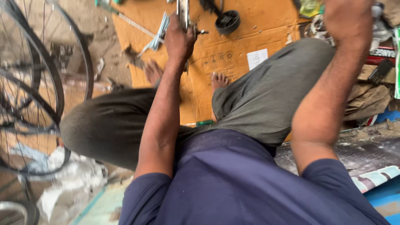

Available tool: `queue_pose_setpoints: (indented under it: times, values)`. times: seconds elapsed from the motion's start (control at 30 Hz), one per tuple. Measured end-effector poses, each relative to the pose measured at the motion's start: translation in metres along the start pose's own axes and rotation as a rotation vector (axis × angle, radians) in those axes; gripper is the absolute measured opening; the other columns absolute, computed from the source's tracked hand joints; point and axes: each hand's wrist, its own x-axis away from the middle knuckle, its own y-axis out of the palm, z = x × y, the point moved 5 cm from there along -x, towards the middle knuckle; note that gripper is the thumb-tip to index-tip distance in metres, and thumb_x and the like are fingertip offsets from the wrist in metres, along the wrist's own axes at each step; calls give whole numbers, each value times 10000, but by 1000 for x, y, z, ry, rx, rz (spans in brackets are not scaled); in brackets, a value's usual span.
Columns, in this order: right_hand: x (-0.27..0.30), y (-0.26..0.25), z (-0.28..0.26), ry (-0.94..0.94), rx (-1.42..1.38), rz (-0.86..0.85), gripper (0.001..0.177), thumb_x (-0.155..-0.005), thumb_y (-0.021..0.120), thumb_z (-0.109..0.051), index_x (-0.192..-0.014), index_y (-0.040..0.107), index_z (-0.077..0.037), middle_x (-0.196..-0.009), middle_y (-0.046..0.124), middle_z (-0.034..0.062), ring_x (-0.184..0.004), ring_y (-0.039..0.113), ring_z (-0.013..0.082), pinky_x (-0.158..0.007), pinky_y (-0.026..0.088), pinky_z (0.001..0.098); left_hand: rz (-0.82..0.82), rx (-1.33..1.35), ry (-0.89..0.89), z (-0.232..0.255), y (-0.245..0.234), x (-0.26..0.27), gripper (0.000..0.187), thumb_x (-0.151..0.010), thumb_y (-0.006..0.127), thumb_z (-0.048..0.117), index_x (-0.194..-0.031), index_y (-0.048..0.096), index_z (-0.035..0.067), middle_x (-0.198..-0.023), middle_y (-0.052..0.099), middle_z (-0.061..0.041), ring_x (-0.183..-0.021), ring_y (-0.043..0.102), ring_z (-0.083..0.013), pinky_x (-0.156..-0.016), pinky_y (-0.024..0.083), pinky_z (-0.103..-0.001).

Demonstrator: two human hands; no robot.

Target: The person sits on the floor and works on a bicycle wheel rim mounted on a truing stand. They use a spoke wrench to adjust the nipples on the rim, rotating the wheel periodically to check alignment and continue adjustments.

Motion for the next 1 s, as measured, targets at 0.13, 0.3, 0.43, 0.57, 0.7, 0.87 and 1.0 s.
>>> queue_pose_setpoints:
  times: [0.13, 0.3, 0.43, 0.57, 0.7, 0.87, 1.0]
  values:
    - [2, 22, -33, -412, 192, -452, 339, -1008, 686, -224, -1274, 702, -14, -1265, 714, 219, -1114, 665, 336, -930, 525, 477, -59, -101, -37, 2, 24, -10, 449, -877, 742, 228, -1206, 501, 43, -960, 702, -263, -915, 660, -490, -774, 514, -584]
    - [-34, 110, -47, -33, -266, -797, 794, -889, 768, -416, -1543, 442, -106, -1334, 676, 168, -1223, 665, 296, -1061, 516, 438, -17, -119, 57, 16, 49, -32, 467, -850, 763, 249, -1199, 547, 25, -980, 710, -267, -915, 659, -498, -777, 518, -570]
    - [-10, 171, -53, -114, -491, -793, 717, -952, 742, -423, -1513, 472, -67, -1331, 671, 185, -1245, 650, 292, -1088, 484, 430, -77, 10, -17, 21, 36, -30, 472, -840, 746, 224, -1221, 565, 13, -1026, 731, -238, -953, 688, -452, -830, 536, -528]
    - [38, 191, -43, -20, -549, -639, 674, -953, 736, -403, -1479, 490, -62, -1310, 677, 182, -1215, 655, 289, -1065, 491, 429, -114, 6, -7, 3, 34, -29, 455, -876, 724, 192, -1236, 537, -14, -1025, 738, -231, -941, 735, -403, -869, 553, -502]
    - [58, 203, -36, 18, -592, -550, 630, -954, 730, -382, -1446, 508, -57, -1288, 683, 179, -1186, 660, 285, -1042, 498, 428, 298, -329, 591, 7, 21, -23, 579, -847, 760, 183, -1282, 472, -69, -1147, 677, -325, -1007, 688, -459, -878, 532, -479]
    - [72, 224, -23, 49, -638, -478, 577, -955, 722, -357, -1404, 530, -51, -1261, 690, 175, -1148, 667, 281, -1012, 507, 427, -82, 158, 27, -22, 6, -21, 417, -944, 739, 118, -1247, 518, -65, -1003, 734, -234, -903, 728, -383, -858, 572, -463]
    - [51, 217, -12, 40, -621, -400, 534, -956, 716, -336, -1371, 548, -46, -1240, 696, 171, -1119, 672, 278, -989, 514, 427, -145, 90, -160, -29, 8, -26, 490, -904, 703, 180, -1293, 512, -47, -938, 738, -189, -852, 760, -285, -811, 590, -399]
